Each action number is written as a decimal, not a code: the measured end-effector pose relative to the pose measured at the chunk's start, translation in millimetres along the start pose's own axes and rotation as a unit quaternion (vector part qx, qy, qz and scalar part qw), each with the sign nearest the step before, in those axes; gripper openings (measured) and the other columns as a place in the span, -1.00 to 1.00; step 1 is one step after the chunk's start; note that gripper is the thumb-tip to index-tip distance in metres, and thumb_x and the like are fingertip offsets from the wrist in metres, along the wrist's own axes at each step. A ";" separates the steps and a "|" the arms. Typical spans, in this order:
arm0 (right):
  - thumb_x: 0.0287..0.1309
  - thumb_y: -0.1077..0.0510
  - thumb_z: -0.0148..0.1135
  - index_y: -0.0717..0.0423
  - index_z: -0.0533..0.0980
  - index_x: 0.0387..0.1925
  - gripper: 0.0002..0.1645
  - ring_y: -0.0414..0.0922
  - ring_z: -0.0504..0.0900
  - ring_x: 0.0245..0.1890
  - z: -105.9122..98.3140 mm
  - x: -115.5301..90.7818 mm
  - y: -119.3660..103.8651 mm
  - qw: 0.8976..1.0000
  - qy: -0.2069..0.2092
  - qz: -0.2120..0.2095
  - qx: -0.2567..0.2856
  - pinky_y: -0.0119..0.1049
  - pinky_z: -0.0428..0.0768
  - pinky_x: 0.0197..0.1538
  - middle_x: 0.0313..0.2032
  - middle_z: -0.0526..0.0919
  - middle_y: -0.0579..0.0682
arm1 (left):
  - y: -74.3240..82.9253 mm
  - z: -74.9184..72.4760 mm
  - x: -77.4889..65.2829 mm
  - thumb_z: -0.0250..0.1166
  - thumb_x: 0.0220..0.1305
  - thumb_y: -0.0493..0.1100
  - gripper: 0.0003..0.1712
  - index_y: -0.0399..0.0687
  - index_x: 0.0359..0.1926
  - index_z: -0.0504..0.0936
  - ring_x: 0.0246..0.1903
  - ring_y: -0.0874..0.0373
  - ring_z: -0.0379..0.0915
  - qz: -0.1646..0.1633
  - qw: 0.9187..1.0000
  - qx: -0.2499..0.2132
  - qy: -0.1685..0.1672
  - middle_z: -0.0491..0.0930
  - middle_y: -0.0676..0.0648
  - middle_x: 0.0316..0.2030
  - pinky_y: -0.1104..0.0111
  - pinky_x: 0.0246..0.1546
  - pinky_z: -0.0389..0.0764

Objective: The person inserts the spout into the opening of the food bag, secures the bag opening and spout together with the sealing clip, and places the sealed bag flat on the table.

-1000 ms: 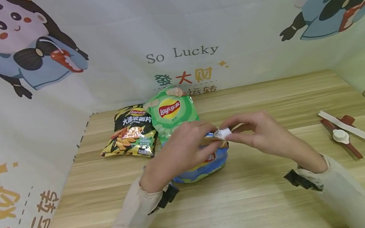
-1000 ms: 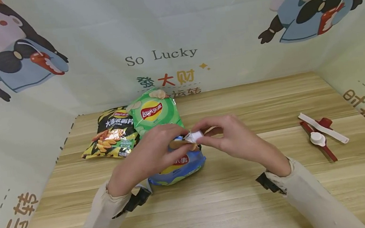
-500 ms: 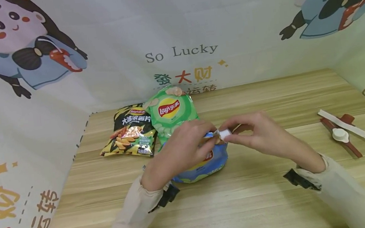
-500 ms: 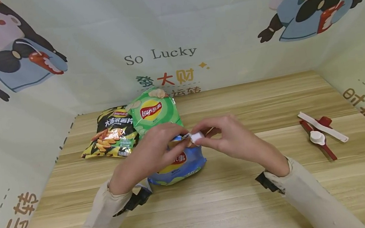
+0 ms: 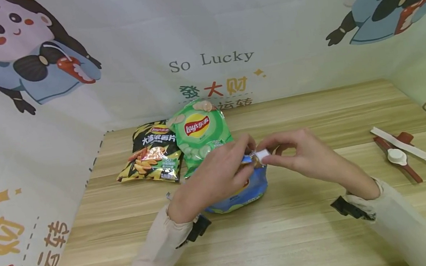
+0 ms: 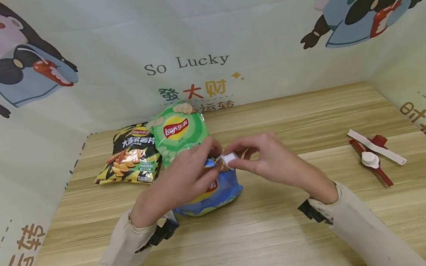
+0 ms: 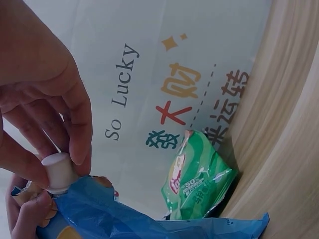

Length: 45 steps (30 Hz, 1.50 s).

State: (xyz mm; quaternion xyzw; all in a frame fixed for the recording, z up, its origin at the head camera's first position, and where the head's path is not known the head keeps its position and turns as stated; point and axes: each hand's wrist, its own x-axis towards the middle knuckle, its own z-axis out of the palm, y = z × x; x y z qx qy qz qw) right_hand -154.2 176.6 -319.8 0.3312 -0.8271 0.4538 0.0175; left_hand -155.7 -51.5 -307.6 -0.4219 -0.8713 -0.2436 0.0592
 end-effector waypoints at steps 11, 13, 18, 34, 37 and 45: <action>0.24 0.21 0.36 0.06 0.67 -0.04 -0.76 -0.22 0.68 -0.21 0.6 -0.9 0.2 1.000 -0.001 0.003 0.012 -0.29 0.64 -0.07 -0.11 0.74 -0.13 | 2.1 1.6 1.1 0.32 0.35 -0.13 -0.74 -0.05 -0.10 0.40 -0.45 0.29 0.41 0.020 1.000 0.006 0.017 0.53 0.07 -0.34 0.48 -0.47 0.48; 0.24 0.21 0.36 0.06 0.66 -0.02 -0.74 -0.23 0.68 -0.19 1.0 -0.9 -0.2 1.000 -0.003 0.003 0.013 -0.29 0.64 -0.07 -0.09 0.73 -0.13 | 2.4 0.5 0.9 0.31 0.35 -0.15 -0.75 -0.05 -0.12 0.39 -0.46 0.27 0.40 0.012 1.000 -0.003 0.012 0.52 0.07 -0.36 0.47 -0.49 0.47; 0.24 0.19 0.36 0.08 0.62 0.04 -0.67 -0.25 0.67 -0.17 1.4 1.0 -2.5 1.000 -0.015 -0.005 -0.005 -0.27 0.64 -0.05 -0.05 0.71 -0.12 | 1.7 -3.7 1.3 0.32 0.35 -0.17 -0.77 -0.05 -0.15 0.40 -0.47 0.24 0.39 -0.011 1.000 -0.021 -0.003 0.51 0.06 -0.38 0.46 -0.50 0.46; 0.18 0.25 0.39 0.18 0.56 -0.08 -0.72 -0.17 0.54 -0.35 7.2 -2.7 -16.8 0.972 0.082 -0.093 -0.198 -0.29 0.57 -0.33 -0.33 0.58 -0.05 | -14.4 -14.1 9.9 0.33 0.34 -0.21 -0.73 -0.10 -0.13 0.38 -0.42 0.26 0.45 0.024 0.998 -0.055 -0.008 0.59 0.04 -0.34 0.46 -0.40 0.53; 0.14 0.27 0.41 0.14 0.55 -0.23 -0.81 -0.18 0.53 -0.43 21.8 -6.5 -20.1 0.959 0.086 -0.136 -0.234 -0.34 0.52 -0.39 -0.40 0.54 -0.09 | -16.8 -13.6 12.2 0.33 0.33 -0.22 -0.74 -0.09 -0.15 0.37 -0.41 0.27 0.46 0.041 0.998 -0.049 -0.007 0.59 0.05 -0.34 0.46 -0.38 0.53; 0.18 0.17 0.40 0.12 0.58 -0.26 -0.85 -0.25 0.54 -0.39 67.6 -15.1 -18.5 0.953 -0.010 -0.142 -0.269 -0.40 0.56 -0.35 -0.32 0.60 -0.08 | -24.5 -13.3 15.9 0.31 0.36 -0.18 -0.73 -0.09 -0.13 0.36 -0.48 0.25 0.46 0.034 0.998 -0.047 -0.024 0.59 0.03 -0.38 0.46 -0.43 0.53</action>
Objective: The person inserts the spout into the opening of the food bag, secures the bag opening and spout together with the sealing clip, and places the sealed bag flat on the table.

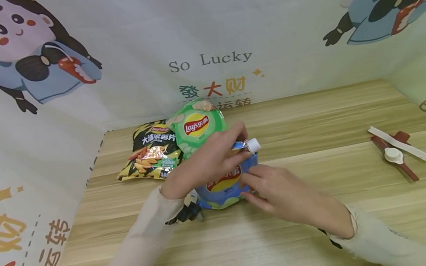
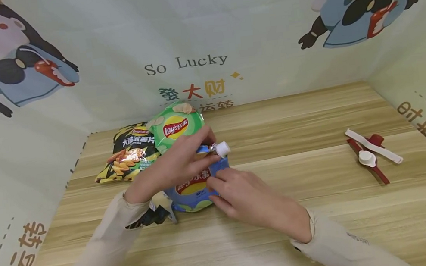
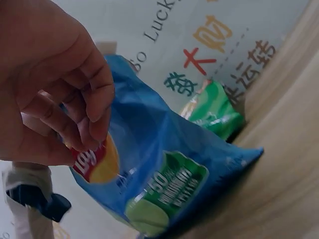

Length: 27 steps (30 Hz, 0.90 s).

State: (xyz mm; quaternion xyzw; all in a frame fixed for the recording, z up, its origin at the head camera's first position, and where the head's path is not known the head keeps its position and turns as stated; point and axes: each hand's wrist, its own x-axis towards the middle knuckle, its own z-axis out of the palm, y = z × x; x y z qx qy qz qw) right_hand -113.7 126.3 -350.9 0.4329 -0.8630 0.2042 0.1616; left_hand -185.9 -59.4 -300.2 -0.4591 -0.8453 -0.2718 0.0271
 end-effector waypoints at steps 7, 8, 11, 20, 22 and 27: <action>0.19 0.15 0.39 0.10 0.59 -0.27 -0.86 -0.25 0.58 -0.41 9.0 0.4 3.5 1.000 -0.021 0.010 0.000 -0.41 0.56 -0.36 -0.34 0.64 -0.09 | -1.5 -1.6 0.7 0.33 0.35 -0.17 -0.72 -0.09 -0.12 0.38 -0.38 0.26 0.55 -0.015 1.000 -0.004 -0.008 0.63 0.01 -0.32 0.45 -0.32 0.58; 0.19 0.16 0.39 0.09 0.59 -0.30 -0.88 -0.26 0.56 -0.44 7.4 0.7 5.7 1.000 -0.012 0.017 -0.001 -0.43 0.55 -0.39 -0.38 0.63 -0.11 | -1.1 -1.5 0.6 0.33 0.34 -0.17 -0.72 -0.09 -0.11 0.38 -0.36 0.26 0.56 -0.015 1.000 -0.002 -0.010 0.64 0.01 -0.30 0.45 -0.30 0.59; 0.17 0.17 0.39 0.07 0.52 -0.35 -0.84 -0.27 0.45 -0.56 -1.2 1.5 15.6 0.997 0.047 0.058 -0.002 -0.44 0.43 -0.54 -0.48 0.54 -0.13 | -0.2 -0.6 0.5 0.34 0.34 -0.17 -0.72 -0.09 -0.09 0.39 -0.31 0.26 0.58 -0.011 1.000 -0.002 -0.013 0.65 0.01 -0.27 0.46 -0.24 0.60; 0.19 0.20 0.40 0.19 0.44 -0.09 -0.65 -0.10 0.47 -0.30 -16.3 1.7 45.2 0.985 0.102 0.121 0.069 -0.27 0.49 -0.31 -0.27 0.49 0.01 | 0.5 -1.3 0.6 0.34 0.33 -0.19 -0.71 -0.08 -0.11 0.38 -0.35 0.28 0.54 -0.016 0.999 -0.017 -0.021 0.64 0.03 -0.28 0.47 -0.23 0.60; 0.22 0.20 0.38 0.18 0.44 -0.05 -0.65 -0.08 0.51 -0.29 -15.0 0.9 47.3 0.986 0.090 0.119 0.077 -0.24 0.52 -0.29 -0.26 0.52 0.03 | 0.1 -2.2 0.8 0.34 0.34 -0.18 -0.72 -0.07 -0.10 0.38 -0.37 0.26 0.52 -0.024 0.999 -0.023 -0.025 0.63 0.03 -0.29 0.46 -0.27 0.60; 0.25 0.19 0.35 0.17 0.44 0.05 -0.61 -0.05 0.59 -0.27 -13.2 0.3 49.7 0.985 0.076 0.123 0.090 -0.18 0.59 -0.27 -0.23 0.59 0.03 | -1.5 -8.3 0.9 0.31 0.37 -0.17 -0.72 -0.08 -0.08 0.36 -0.33 0.23 0.53 -0.032 0.998 -0.046 -0.024 0.62 0.01 -0.27 0.40 -0.25 0.61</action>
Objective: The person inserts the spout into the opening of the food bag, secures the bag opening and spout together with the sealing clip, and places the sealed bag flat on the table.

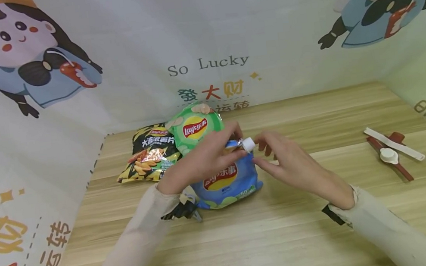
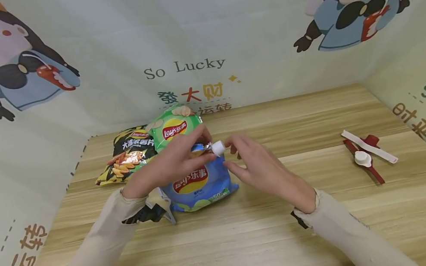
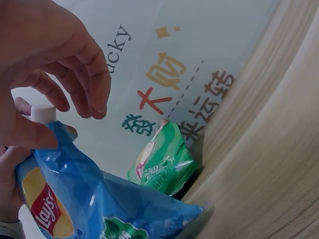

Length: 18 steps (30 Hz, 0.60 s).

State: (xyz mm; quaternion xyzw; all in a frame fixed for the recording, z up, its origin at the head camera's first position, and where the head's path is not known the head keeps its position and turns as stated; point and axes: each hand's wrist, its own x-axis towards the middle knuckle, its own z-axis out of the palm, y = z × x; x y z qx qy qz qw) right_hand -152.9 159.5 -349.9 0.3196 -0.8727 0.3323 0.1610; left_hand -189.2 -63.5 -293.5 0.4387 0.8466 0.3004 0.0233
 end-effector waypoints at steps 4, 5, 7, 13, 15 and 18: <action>0.27 0.18 0.33 0.18 0.45 0.10 -0.59 -0.07 0.62 -0.29 0.9 0.5 -0.3 1.000 -0.018 0.009 0.006 -0.23 0.60 -0.28 -0.23 0.64 0.02 | 1.2 -10.3 -3.2 0.29 0.38 -0.16 -0.71 -0.08 -0.05 0.35 -0.11 0.20 0.58 0.004 1.000 -0.004 0.012 0.61 0.01 -0.22 0.31 -0.04 0.61; 0.27 0.18 0.33 0.20 0.44 0.10 -0.58 -0.07 0.63 -0.29 1.3 0.7 -0.7 1.000 -0.022 0.011 0.007 -0.24 0.61 -0.28 -0.23 0.64 0.02 | 2.6 -14.1 -5.1 0.29 0.38 -0.15 -0.71 -0.07 -0.04 0.35 -0.06 0.18 0.58 0.000 1.000 -0.004 0.016 0.60 0.01 -0.20 0.30 -0.01 0.60; 0.28 0.18 0.32 0.21 0.44 0.10 -0.59 -0.07 0.64 -0.29 2.4 0.8 -1.1 0.999 -0.032 0.015 0.004 -0.26 0.61 -0.28 -0.21 0.66 0.03 | 4.5 -22.2 -9.1 0.29 0.38 -0.14 -0.71 -0.06 -0.03 0.35 0.05 0.16 0.56 -0.005 1.000 -0.005 0.026 0.60 0.03 -0.16 0.28 0.06 0.58; 0.30 0.18 0.27 0.25 0.56 0.00 -0.71 -0.06 0.67 -0.28 19.9 -1.0 -0.3 0.995 -0.101 -0.005 -0.025 -0.24 0.64 -0.23 -0.15 0.70 0.08 | 7.5 -50.6 -31.7 0.31 0.36 -0.15 -0.70 -0.08 -0.04 0.37 0.05 0.13 0.57 -0.027 0.998 0.017 0.056 0.59 0.01 -0.12 0.26 0.01 0.61; 0.31 0.20 0.25 0.26 0.58 0.00 -0.71 -0.06 0.67 -0.22 28.8 -1.7 -1.8 0.988 -0.153 -0.027 -0.013 -0.21 0.64 -0.15 -0.10 0.70 0.09 | 6.4 -59.3 -42.0 0.31 0.35 -0.15 -0.70 -0.09 -0.05 0.37 -0.04 0.15 0.60 -0.033 0.997 0.029 0.064 0.60 0.02 -0.16 0.25 -0.04 0.62; 0.33 0.19 0.22 0.23 0.56 0.09 -0.66 -0.04 0.63 -0.01 40.0 -2.9 -7.8 0.969 -0.239 -0.058 0.009 -0.14 0.59 0.07 0.02 0.66 0.08 | 4.0 -70.5 -56.4 0.31 0.36 -0.17 -0.71 -0.10 -0.05 0.38 -0.12 0.15 0.61 -0.045 0.995 0.038 0.077 0.63 0.01 -0.19 0.24 -0.09 0.65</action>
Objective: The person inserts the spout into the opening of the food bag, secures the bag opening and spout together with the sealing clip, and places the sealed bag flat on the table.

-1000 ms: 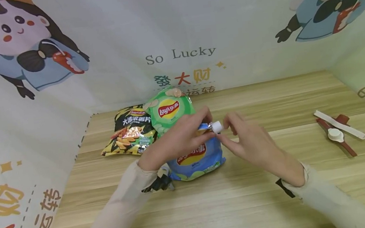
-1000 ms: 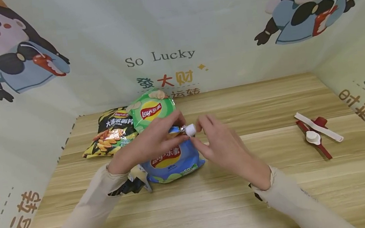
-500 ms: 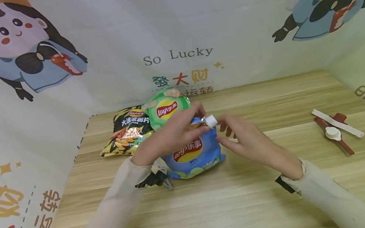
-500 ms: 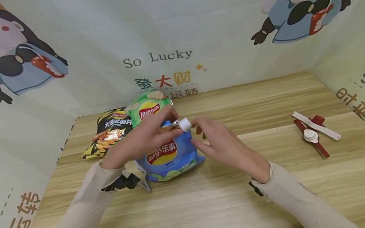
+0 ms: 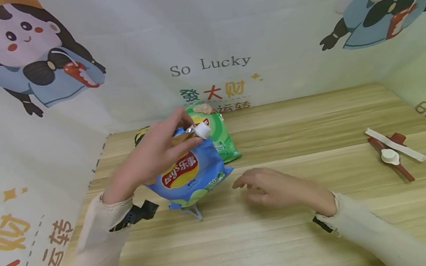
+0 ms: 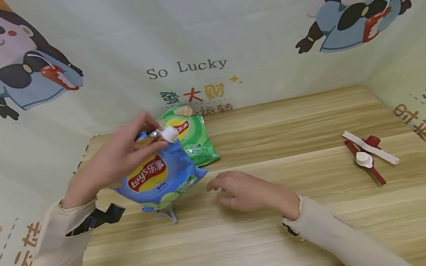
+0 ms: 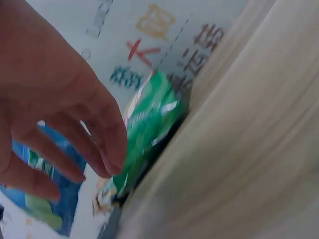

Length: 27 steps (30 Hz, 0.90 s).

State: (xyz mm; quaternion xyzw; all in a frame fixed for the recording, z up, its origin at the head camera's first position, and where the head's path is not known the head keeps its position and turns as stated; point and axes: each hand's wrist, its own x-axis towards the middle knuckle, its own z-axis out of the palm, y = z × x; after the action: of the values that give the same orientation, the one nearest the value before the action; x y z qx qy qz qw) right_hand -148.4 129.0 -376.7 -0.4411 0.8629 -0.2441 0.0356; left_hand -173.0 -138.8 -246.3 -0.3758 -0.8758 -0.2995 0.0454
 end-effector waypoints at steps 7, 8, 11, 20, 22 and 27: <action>0.40 0.06 0.17 -0.02 0.41 0.35 -0.47 -0.03 0.48 0.17 29.0 13.8 -15.3 0.994 -0.099 -0.025 -0.043 -0.14 0.48 0.22 0.22 0.51 0.05 | -11.9 -22.0 -18.2 0.30 0.37 -0.20 -0.70 -0.15 -0.04 0.35 -0.23 0.10 0.59 -0.039 0.999 0.035 0.013 0.62 -0.08 -0.17 0.26 -0.26 0.66; 0.41 0.03 0.16 -0.06 0.37 0.38 -0.45 -0.03 0.47 0.15 33.6 16.4 -17.2 0.992 -0.105 -0.030 -0.056 -0.15 0.49 0.20 0.23 0.50 0.05 | -13.9 -24.5 -21.4 0.31 0.36 -0.19 -0.69 -0.14 -0.04 0.35 -0.25 0.10 0.59 -0.046 0.998 0.048 0.016 0.62 -0.09 -0.17 0.27 -0.30 0.66; 0.43 -0.02 0.13 -0.16 0.28 0.45 -0.38 -0.05 0.48 0.05 46.3 25.1 -22.8 0.987 -0.106 -0.061 -0.107 -0.20 0.52 0.09 0.19 0.50 0.02 | -18.6 -31.0 -29.6 0.33 0.35 -0.18 -0.67 -0.15 -0.04 0.36 -0.33 0.09 0.60 -0.056 0.995 0.078 0.023 0.65 -0.13 -0.18 0.31 -0.38 0.66; 0.45 -0.15 0.04 -0.41 0.14 0.50 -0.34 -0.08 0.42 0.03 65.3 42.4 -36.7 0.967 -0.098 -0.092 -0.215 -0.27 0.53 -0.08 0.26 0.36 0.03 | -20.6 -44.0 -28.9 0.35 0.31 -0.24 -0.67 -0.18 -0.06 0.37 -0.37 0.10 0.61 -0.028 0.994 0.098 0.032 0.68 -0.14 -0.21 0.38 -0.41 0.65; 0.46 -0.20 0.00 -0.42 0.15 0.50 -0.35 -0.08 0.40 0.07 64.9 43.5 -36.1 0.965 -0.107 -0.087 -0.223 -0.27 0.51 -0.07 0.27 0.37 0.02 | -20.2 -45.7 -26.3 0.35 0.31 -0.25 -0.67 -0.19 -0.05 0.37 -0.35 0.08 0.62 -0.027 0.994 0.098 0.032 0.68 -0.16 -0.20 0.35 -0.40 0.67; 0.42 -0.27 0.03 -0.33 0.25 0.47 -0.35 -0.10 0.38 0.05 56.5 40.6 -28.2 0.975 -0.112 -0.063 -0.181 -0.29 0.49 -0.07 0.25 0.41 0.00 | -20.4 -47.2 -20.0 0.35 0.31 -0.27 -0.67 -0.19 -0.05 0.36 -0.34 0.07 0.62 -0.034 0.993 0.105 0.034 0.66 -0.15 -0.20 0.30 -0.38 0.69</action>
State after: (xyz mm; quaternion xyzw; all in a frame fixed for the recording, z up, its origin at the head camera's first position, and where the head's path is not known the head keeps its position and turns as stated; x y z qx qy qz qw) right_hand -136.4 61.5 -407.2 -0.5180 0.8539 -0.0343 0.0360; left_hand -179.6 -188.8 -223.9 -0.3288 -0.9125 -0.2199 0.1040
